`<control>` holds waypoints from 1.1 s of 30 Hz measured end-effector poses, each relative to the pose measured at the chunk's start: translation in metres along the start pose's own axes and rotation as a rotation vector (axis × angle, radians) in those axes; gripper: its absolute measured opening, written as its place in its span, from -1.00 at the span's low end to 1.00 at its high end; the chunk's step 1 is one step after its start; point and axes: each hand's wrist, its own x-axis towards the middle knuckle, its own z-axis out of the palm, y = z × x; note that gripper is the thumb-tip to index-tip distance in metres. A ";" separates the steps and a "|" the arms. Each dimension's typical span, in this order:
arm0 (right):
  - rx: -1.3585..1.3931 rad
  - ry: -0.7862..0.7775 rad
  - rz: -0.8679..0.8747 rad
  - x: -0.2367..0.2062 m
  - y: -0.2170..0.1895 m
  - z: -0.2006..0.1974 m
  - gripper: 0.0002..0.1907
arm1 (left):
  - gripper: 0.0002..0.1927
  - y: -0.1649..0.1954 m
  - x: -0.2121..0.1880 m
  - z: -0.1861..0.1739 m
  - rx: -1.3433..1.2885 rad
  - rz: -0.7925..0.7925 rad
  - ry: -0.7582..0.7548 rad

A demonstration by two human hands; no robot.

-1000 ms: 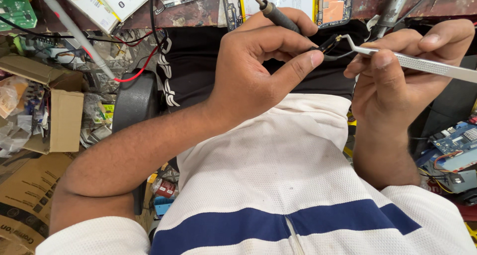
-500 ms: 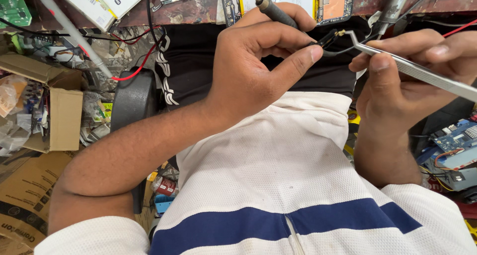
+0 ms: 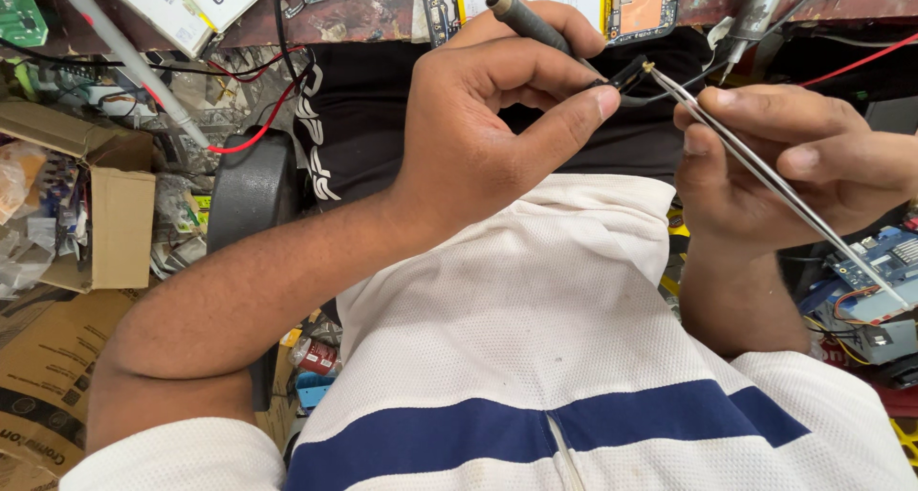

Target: The person tests a smartphone's lock screen, opens the device to expose its battery and internals, and uses a soldering iron and tweezers to work on a small component. They then power the phone on, navigate its settings, and handle the small repaired part before placing the phone on the workbench.

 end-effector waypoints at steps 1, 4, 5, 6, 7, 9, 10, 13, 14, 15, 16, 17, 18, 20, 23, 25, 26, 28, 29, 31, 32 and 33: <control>0.005 0.008 0.007 0.002 0.000 0.001 -0.44 | -0.92 0.000 0.000 0.000 0.000 0.001 -0.001; 0.007 0.012 -0.020 0.007 0.002 0.003 -0.45 | -0.92 0.000 0.001 -0.002 0.014 0.009 -0.009; 0.002 0.002 -0.058 0.008 0.003 0.003 -0.45 | -0.92 0.000 0.001 -0.002 0.010 0.009 -0.012; -0.004 -0.008 -0.096 0.010 0.005 0.003 -0.45 | -0.92 0.000 0.001 -0.002 0.013 0.012 -0.014; 0.002 -0.007 -0.108 0.010 0.006 0.002 -0.45 | -0.92 0.000 0.002 -0.002 0.016 0.015 -0.017; 0.013 -0.005 -0.131 0.010 0.008 0.001 -0.46 | -0.92 0.000 0.002 -0.002 0.032 0.024 -0.022; 0.018 -0.002 -0.151 0.009 0.010 0.000 -0.46 | -0.92 0.000 0.002 -0.003 0.040 0.028 -0.025; 0.010 -0.015 -0.205 0.010 0.013 -0.001 -0.48 | -0.91 0.000 0.003 -0.004 0.048 0.035 -0.029; -0.007 -0.035 -0.219 0.012 0.014 -0.002 -0.48 | -0.91 0.000 0.003 -0.004 0.046 0.033 -0.027; -0.024 -0.056 -0.232 0.014 0.014 -0.002 -0.48 | -0.91 0.000 0.003 -0.004 0.050 0.033 -0.025; 0.007 -0.055 -0.245 0.017 0.014 -0.001 -0.49 | -0.91 0.001 0.003 -0.004 0.054 0.032 -0.024; 0.037 -0.054 -0.257 0.021 0.014 0.000 -0.51 | -0.91 0.001 0.003 -0.004 0.064 0.032 -0.022; 0.068 -0.053 -0.270 0.026 0.012 0.001 -0.52 | -0.91 0.001 0.003 -0.004 0.072 0.035 -0.021; 0.040 -0.164 -0.384 0.037 0.010 -0.002 -0.52 | -0.91 0.002 0.005 -0.005 0.086 0.044 -0.020; -0.071 -0.197 -0.373 0.043 0.000 -0.002 -0.49 | -0.91 0.006 0.007 -0.005 0.131 0.087 -0.016; -0.127 -0.178 -0.408 0.046 -0.002 0.000 -0.49 | -0.93 0.009 0.009 -0.004 0.176 0.100 -0.008; -0.134 -0.171 -0.475 0.048 -0.001 0.000 -0.51 | -0.93 0.011 0.009 -0.004 0.202 0.094 -0.002; -0.175 -0.217 -0.565 0.052 -0.001 -0.001 -0.54 | -0.93 0.016 0.010 -0.005 0.278 0.141 0.006; -0.208 -0.271 -0.586 0.054 -0.002 -0.004 -0.56 | -0.92 0.018 0.010 -0.006 0.329 0.194 0.007; -0.251 -0.331 -0.595 0.056 -0.005 -0.008 -0.57 | -0.90 0.019 0.010 -0.006 0.383 0.252 0.006; -0.261 -0.338 -0.585 0.057 -0.006 -0.009 -0.58 | -0.90 0.019 0.011 -0.006 0.386 0.258 0.003; -0.271 -0.345 -0.574 0.057 -0.006 -0.009 -0.58 | -0.90 0.019 0.011 -0.005 0.384 0.259 -0.001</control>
